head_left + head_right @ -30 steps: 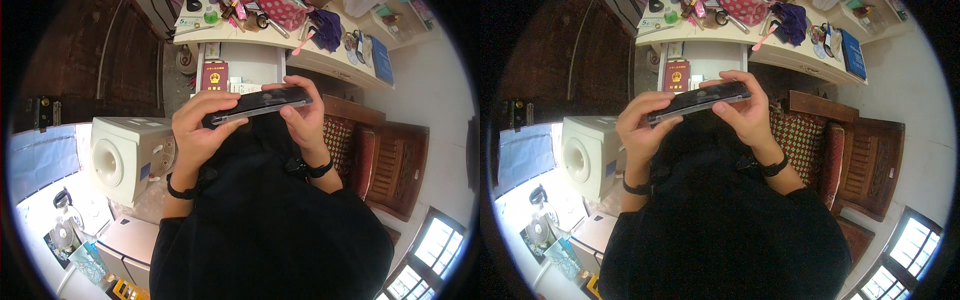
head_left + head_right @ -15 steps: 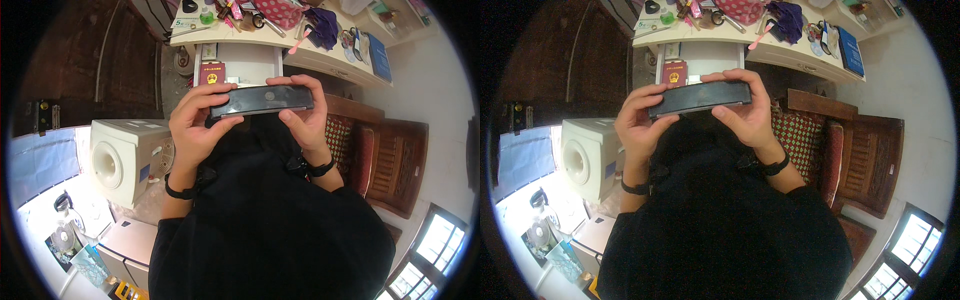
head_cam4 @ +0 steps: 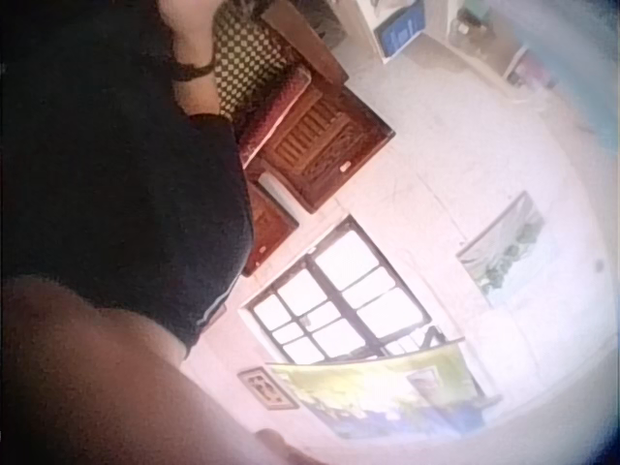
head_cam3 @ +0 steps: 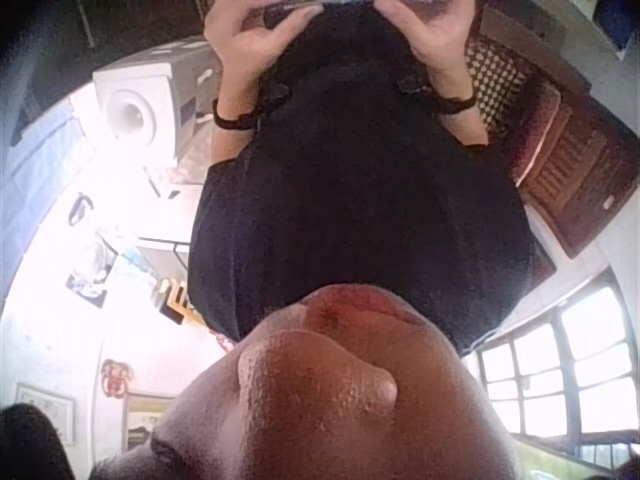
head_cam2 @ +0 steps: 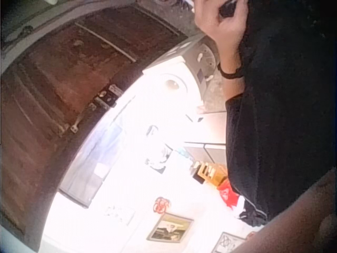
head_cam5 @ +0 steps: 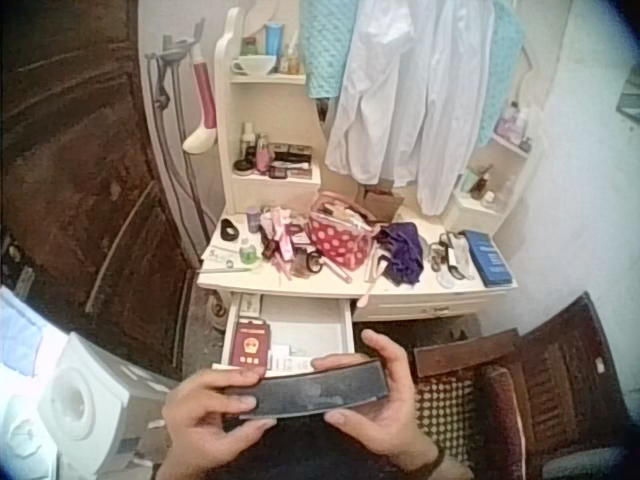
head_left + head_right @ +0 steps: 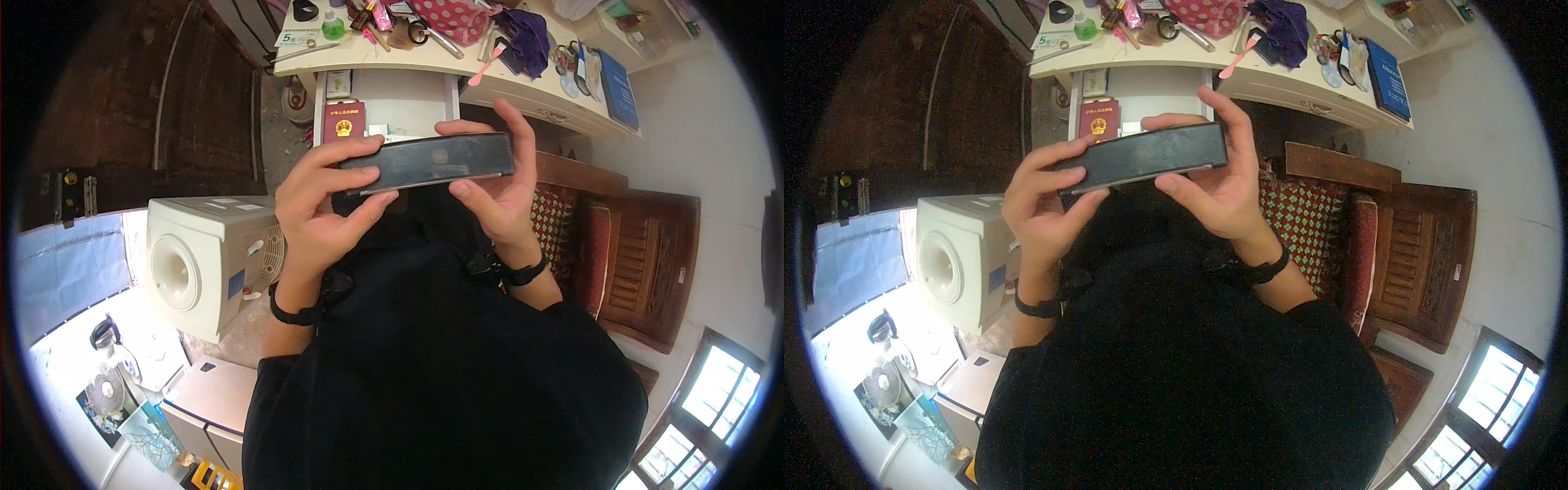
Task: The person opens a drawer and sorts through several small items, including makeup palettes, papers, and a small glass bottle.
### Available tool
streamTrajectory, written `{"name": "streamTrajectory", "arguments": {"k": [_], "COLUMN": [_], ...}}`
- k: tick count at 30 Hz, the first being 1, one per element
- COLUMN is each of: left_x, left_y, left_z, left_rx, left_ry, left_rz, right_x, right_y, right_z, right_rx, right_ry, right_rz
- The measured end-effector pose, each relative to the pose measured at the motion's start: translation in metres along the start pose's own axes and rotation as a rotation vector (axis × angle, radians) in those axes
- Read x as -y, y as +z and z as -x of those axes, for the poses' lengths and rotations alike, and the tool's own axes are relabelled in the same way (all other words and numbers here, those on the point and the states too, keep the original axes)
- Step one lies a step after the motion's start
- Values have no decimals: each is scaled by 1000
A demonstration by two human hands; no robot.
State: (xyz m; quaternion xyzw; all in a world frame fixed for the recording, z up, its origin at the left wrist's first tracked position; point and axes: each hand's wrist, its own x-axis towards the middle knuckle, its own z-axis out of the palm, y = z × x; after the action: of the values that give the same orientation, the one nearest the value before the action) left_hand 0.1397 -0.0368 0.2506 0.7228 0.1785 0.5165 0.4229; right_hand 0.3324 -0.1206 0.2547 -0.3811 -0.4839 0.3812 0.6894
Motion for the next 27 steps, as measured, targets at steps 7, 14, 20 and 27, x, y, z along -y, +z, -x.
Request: {"name": "streamTrajectory", "arguments": {"k": [7,14,20,27], "left_x": [2,0,3,6], "left_y": [2,5,11,15], "left_z": [2,7,3,7], "left_rx": [7,13,-13,-24], "left_ry": [94,51,143,194], "left_rz": [-134,-185,-284,-350], "right_x": [-2,-3,-4,-13], "right_y": [-4,0,6,11], "right_z": [2,3,1,-2], "right_rx": [33,-14,-97,-159], "right_ry": [28,68,217,198], "right_rz": [-12,-70,-156,-126]}}
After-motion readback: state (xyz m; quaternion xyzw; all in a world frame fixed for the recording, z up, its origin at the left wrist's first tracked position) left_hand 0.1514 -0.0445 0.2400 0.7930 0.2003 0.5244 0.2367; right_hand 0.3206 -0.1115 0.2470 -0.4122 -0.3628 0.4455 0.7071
